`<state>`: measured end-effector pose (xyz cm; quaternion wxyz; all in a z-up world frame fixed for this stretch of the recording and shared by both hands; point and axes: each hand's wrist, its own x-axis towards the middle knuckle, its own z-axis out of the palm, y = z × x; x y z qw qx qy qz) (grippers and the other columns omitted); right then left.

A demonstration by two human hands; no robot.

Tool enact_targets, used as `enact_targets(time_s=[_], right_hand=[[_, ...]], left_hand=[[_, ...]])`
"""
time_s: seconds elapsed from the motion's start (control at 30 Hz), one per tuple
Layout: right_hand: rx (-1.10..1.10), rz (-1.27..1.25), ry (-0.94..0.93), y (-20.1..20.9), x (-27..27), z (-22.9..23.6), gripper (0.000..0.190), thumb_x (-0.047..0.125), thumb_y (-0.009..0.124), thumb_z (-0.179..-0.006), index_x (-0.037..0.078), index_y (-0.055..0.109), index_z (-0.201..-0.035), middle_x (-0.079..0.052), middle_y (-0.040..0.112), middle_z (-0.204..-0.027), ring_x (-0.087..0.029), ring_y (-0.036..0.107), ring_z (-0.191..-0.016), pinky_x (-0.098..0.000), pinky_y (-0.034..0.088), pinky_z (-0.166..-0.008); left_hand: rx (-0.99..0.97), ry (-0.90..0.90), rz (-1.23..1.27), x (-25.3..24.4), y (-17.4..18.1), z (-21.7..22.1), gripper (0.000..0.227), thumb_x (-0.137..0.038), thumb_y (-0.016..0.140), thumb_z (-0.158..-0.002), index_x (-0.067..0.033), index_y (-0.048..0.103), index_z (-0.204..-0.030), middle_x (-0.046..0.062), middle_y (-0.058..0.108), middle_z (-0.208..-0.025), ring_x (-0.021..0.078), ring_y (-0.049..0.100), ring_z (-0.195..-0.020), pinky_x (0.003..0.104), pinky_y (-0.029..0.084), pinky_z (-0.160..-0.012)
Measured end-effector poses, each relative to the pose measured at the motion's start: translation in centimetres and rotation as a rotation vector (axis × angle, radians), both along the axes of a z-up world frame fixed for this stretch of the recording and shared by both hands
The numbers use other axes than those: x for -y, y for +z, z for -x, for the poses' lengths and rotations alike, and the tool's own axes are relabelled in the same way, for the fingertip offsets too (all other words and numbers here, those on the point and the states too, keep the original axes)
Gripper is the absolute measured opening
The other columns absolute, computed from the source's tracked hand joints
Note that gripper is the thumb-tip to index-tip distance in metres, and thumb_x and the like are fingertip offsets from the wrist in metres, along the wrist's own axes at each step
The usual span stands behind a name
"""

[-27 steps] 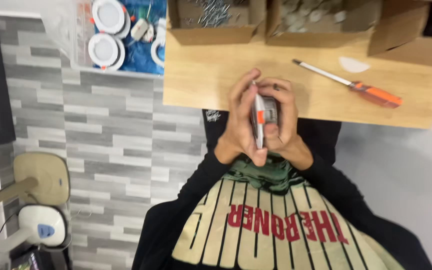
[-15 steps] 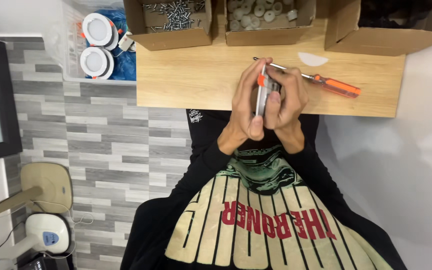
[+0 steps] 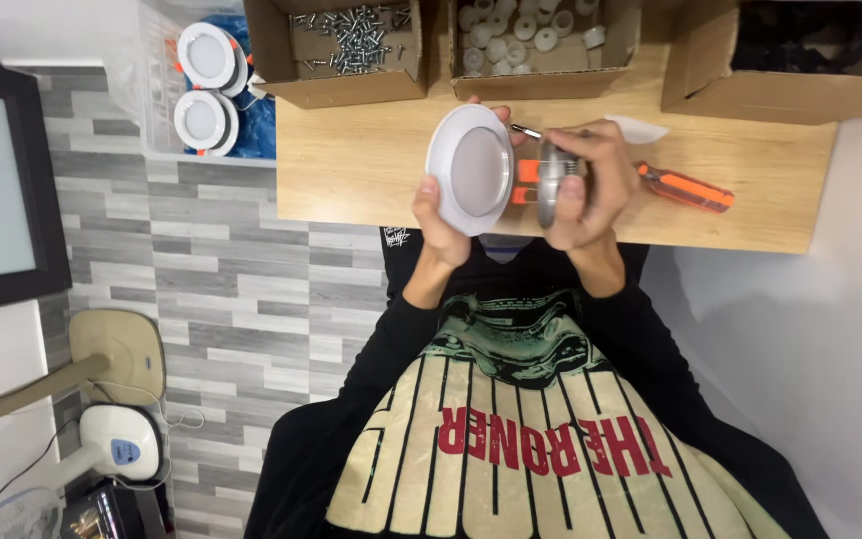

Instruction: The person assembles LED light fixtures by using a screwdriver to tighten screws on the back of the LED module, then attaching a white plastic ring and a diffuser cover. The person repeats this process for multiple units, placing the finished fixtures into a cardboard box.

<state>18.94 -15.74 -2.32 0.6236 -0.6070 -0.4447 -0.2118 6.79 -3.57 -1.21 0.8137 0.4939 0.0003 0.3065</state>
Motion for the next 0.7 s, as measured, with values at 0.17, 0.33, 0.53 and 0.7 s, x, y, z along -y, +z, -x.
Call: enact_targets(time_s=[0.17, 0.33, 0.53, 0.7], right_hand=[[-0.403, -0.106, 0.163, 1.8, 0.2, 1.2, 0.060, 0.037, 0.041, -0.113, -0.015, 0.070, -0.105, -0.031, 0.074, -0.093, -0.035, 0.076, -0.084, -0.0392, 0.058, -0.078], [-1.044, -0.190, 0.359, 2.9, 2.4, 1.8, 0.058, 0.043, 0.035, -0.114, -0.007, 0.064, -0.116, -0.028, 0.071, -0.109, -0.033, 0.080, -0.098, -0.0377, 0.066, -0.086], [-1.423, -0.385, 0.392, 2.8, 4.2, 2.2, 0.056, 0.044, 0.045, -0.110, -0.004, 0.074, -0.109, -0.022, 0.072, -0.113, -0.039, 0.072, -0.095, -0.0463, 0.060, -0.074], [-1.444, -0.386, 0.290, 1.8, 4.3, 2.2, 0.043, 0.043, 0.049, -0.110, 0.004, 0.069, -0.112, -0.015, 0.074, -0.112, -0.033, 0.075, -0.103, -0.0434, 0.062, -0.091]], left_hand=[[-0.170, 0.061, 0.400, 0.9, 2.2, 0.5, 0.087, -0.054, 0.034, -0.108, 0.0047, 0.035, -0.171, 0.032, 0.055, -0.158, 0.0465, 0.065, -0.135, 0.056, 0.049, -0.121], [-0.293, 0.174, 0.725, -2.6, -1.3, 2.3, 0.064, -0.041, 0.059, -0.109, 0.0022, 0.056, -0.157, 0.033, 0.063, -0.147, 0.0459, 0.069, -0.128, 0.059, 0.054, -0.112], [-0.120, 0.208, 0.157, -3.3, 0.2, 4.6, 0.052, -0.024, 0.058, -0.118, -0.0055, 0.049, -0.166, 0.026, 0.047, -0.172, 0.0442, 0.043, -0.166, 0.058, 0.031, -0.144], [-0.178, 0.385, -0.593, -0.8, 3.4, 4.0, 0.059, -0.009, 0.056, -0.089, -0.0048, 0.051, -0.147, 0.018, 0.058, -0.148, 0.0398, 0.058, -0.145, 0.060, 0.044, -0.136]])
